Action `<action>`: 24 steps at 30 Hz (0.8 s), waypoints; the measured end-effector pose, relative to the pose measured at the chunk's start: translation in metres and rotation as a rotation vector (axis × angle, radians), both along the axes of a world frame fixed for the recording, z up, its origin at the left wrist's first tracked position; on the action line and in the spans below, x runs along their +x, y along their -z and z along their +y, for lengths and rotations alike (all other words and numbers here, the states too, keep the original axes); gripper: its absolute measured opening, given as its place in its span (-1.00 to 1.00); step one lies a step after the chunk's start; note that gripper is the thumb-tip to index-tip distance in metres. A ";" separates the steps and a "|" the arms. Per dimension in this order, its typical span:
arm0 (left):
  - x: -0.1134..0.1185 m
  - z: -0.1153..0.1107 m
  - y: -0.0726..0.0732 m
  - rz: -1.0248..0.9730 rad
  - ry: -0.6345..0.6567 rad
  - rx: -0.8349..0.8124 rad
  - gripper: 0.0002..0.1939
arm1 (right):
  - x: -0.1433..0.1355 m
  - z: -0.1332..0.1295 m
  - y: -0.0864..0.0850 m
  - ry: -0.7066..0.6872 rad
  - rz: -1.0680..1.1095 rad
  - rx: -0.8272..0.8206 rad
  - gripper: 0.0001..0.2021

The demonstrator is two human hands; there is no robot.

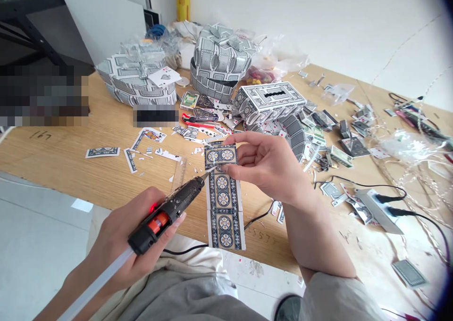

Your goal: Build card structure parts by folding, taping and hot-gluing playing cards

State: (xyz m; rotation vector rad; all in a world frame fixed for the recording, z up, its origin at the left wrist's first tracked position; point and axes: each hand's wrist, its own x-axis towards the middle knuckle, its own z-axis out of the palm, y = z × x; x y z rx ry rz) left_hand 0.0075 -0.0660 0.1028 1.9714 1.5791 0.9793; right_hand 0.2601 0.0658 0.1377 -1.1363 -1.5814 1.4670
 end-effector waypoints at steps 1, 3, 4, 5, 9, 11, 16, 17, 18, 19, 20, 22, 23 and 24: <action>0.000 0.000 0.000 0.009 0.000 0.002 -0.97 | 0.000 0.000 0.000 0.001 0.000 -0.002 -0.54; -0.001 0.000 -0.001 0.025 0.005 0.020 -0.95 | 0.000 0.000 0.000 0.004 0.000 -0.004 -0.54; -0.001 0.001 -0.001 0.034 0.006 0.037 -0.93 | 0.001 0.000 0.001 0.004 0.000 -0.005 -0.54; -0.001 0.001 -0.001 0.042 0.005 0.056 -0.92 | 0.001 0.000 0.001 0.004 0.001 -0.008 -0.55; -0.001 0.001 0.000 0.048 0.001 0.111 -0.88 | 0.001 0.001 0.002 0.000 0.005 -0.012 -0.55; -0.002 0.000 0.002 0.039 0.012 0.114 -0.90 | 0.001 0.001 0.002 -0.005 0.004 -0.012 -0.54; -0.002 0.002 0.004 0.056 0.037 0.106 -0.89 | -0.001 0.000 0.002 -0.023 0.001 -0.024 -0.53; -0.002 0.003 0.004 0.062 0.040 0.108 -0.89 | -0.001 0.000 0.002 -0.030 0.000 -0.025 -0.53; -0.001 0.004 0.004 0.066 0.045 0.110 -0.89 | -0.002 -0.001 0.002 -0.038 -0.003 -0.027 -0.53; 0.000 0.005 0.004 0.067 0.052 0.109 -0.88 | -0.003 -0.002 0.002 -0.045 -0.007 -0.029 -0.53; 0.001 0.006 0.003 0.062 0.061 0.108 -0.88 | -0.003 -0.002 0.002 -0.050 -0.011 -0.031 -0.54; 0.004 0.007 0.003 0.055 0.074 0.106 -0.87 | -0.003 -0.004 0.001 -0.057 -0.017 -0.031 -0.55; 0.004 0.007 0.003 0.052 0.078 0.106 -0.86 | -0.003 -0.004 0.001 -0.059 -0.016 -0.030 -0.55; 0.005 0.008 0.003 0.051 0.080 0.109 -0.86 | -0.003 -0.004 0.001 -0.061 -0.014 -0.030 -0.55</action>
